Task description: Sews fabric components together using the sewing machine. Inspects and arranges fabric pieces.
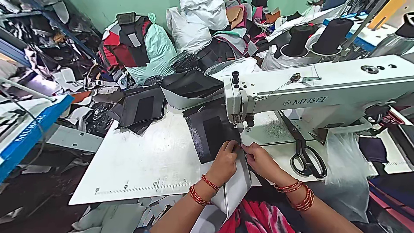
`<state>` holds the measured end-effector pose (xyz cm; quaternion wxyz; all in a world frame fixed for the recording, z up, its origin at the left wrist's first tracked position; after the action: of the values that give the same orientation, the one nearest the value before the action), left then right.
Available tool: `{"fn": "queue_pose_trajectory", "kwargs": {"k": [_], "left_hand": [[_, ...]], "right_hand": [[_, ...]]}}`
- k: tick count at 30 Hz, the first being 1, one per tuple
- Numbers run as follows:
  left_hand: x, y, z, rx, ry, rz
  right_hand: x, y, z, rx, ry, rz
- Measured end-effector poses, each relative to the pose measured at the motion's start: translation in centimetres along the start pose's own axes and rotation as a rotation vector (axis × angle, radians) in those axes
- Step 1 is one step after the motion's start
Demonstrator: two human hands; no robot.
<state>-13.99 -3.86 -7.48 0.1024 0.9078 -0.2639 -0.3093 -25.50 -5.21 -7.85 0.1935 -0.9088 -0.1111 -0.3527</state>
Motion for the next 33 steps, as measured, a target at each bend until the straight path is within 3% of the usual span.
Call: {"fn": "queue_pose_trajectory", "kwargs": {"k": [6,11,14,15,18,20,26,33], "left_hand": [[-0.3,-0.1,-0.2,-0.035,0.052,0.107],[0.9,1.4,-1.9,-0.022,-0.062,0.028],[1.1,2.5,-1.6,-0.022,0.015,0.061],[1.0,3.0,-1.3,0.023,0.055,0.085],[0.7,4.2,0.5,0.369,0.152,0.052],[0.9,4.3,1.1,0.433,0.17,0.066],[1.1,2.7,-0.4,0.054,0.07,0.258],[1.8,1.8,-0.7,-0.053,0.024,0.293]], "right_hand": [[0.9,-0.3,0.7,-0.059,-0.145,-0.042],[1.6,-0.2,1.5,-0.025,-0.288,-0.04],[1.9,-0.2,1.8,-0.037,-0.343,-0.054],[2.0,-0.3,1.9,-0.023,-0.363,-0.044],[2.3,-0.3,1.9,0.0,-0.4,-0.025],[2.2,-0.4,1.9,-0.016,-0.401,-0.032],[2.4,-0.3,1.9,-0.052,-0.398,-0.045],[2.4,-0.1,1.8,-0.078,-0.403,-0.048]]}}
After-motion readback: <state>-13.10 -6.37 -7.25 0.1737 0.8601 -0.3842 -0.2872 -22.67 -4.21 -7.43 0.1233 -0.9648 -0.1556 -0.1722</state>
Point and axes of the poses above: each hand's wrist, its own y-axis towards the middle knuckle, its own z-axis out of the palm, x = y × z, the point moved 8 cm from there along y, towards the middle knuckle, and after that the axes turned 2 degrees about -x, right-handed, at the moved point
